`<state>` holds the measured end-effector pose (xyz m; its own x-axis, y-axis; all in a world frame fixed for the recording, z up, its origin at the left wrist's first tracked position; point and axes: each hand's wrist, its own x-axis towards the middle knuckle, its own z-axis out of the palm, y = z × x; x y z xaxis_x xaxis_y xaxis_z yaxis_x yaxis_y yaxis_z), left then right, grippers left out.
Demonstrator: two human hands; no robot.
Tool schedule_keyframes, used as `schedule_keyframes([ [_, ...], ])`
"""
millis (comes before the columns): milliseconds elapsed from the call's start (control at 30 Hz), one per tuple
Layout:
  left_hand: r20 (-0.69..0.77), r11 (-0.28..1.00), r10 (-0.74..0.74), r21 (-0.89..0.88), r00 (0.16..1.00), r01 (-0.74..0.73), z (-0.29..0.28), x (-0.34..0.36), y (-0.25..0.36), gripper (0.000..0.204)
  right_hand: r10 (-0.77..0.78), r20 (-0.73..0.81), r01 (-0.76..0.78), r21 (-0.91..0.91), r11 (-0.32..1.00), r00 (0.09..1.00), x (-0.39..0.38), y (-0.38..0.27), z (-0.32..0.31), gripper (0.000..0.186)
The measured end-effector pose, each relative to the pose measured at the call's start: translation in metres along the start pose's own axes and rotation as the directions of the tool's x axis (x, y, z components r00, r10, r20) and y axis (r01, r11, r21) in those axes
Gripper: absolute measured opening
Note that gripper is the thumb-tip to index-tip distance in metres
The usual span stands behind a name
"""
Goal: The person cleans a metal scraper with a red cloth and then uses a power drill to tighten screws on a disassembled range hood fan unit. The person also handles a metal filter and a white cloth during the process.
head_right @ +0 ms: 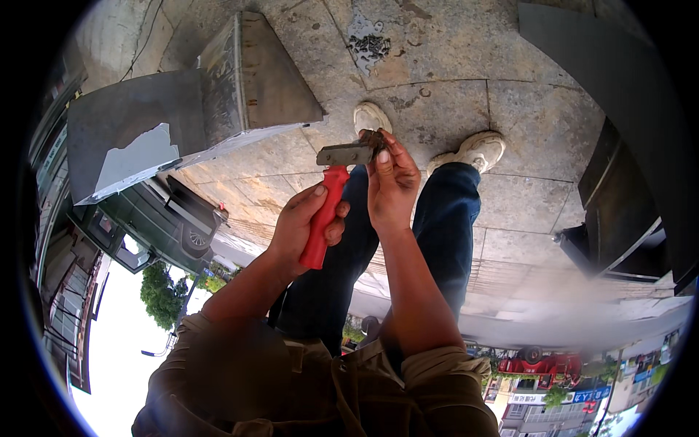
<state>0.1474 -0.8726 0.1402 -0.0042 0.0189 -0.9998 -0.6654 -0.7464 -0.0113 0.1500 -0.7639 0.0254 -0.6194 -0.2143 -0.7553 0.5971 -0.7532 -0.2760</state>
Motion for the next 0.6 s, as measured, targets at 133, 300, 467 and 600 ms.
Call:
schedule_keyframes([
  [133,0.052,0.974,-0.105,-0.198,0.993,0.113,-0.003,0.002,0.001,0.028,-0.017,-0.017,0.016,-0.076,0.997,1.0,-0.002,-0.002,0.002,0.027],
  [300,0.105,0.94,-0.106,-0.313,0.989,0.134,-0.013,0.001,0.008,0.029,-0.006,0.014,0.005,0.015,1.0,1.0,0.002,-0.001,-0.003,0.028],
  [467,-0.021,0.961,0.086,0.264,0.996,-0.078,-0.011,-0.006,0.018,0.033,0.063,0.012,-0.064,0.054,0.996,0.998,0.003,-0.006,0.001,0.033],
  [600,-0.029,0.912,0.086,0.406,0.996,-0.067,-0.016,-0.007,0.023,0.031,0.095,0.015,-0.096,0.056,0.994,0.995,0.002,-0.003,-0.004,0.035],
])
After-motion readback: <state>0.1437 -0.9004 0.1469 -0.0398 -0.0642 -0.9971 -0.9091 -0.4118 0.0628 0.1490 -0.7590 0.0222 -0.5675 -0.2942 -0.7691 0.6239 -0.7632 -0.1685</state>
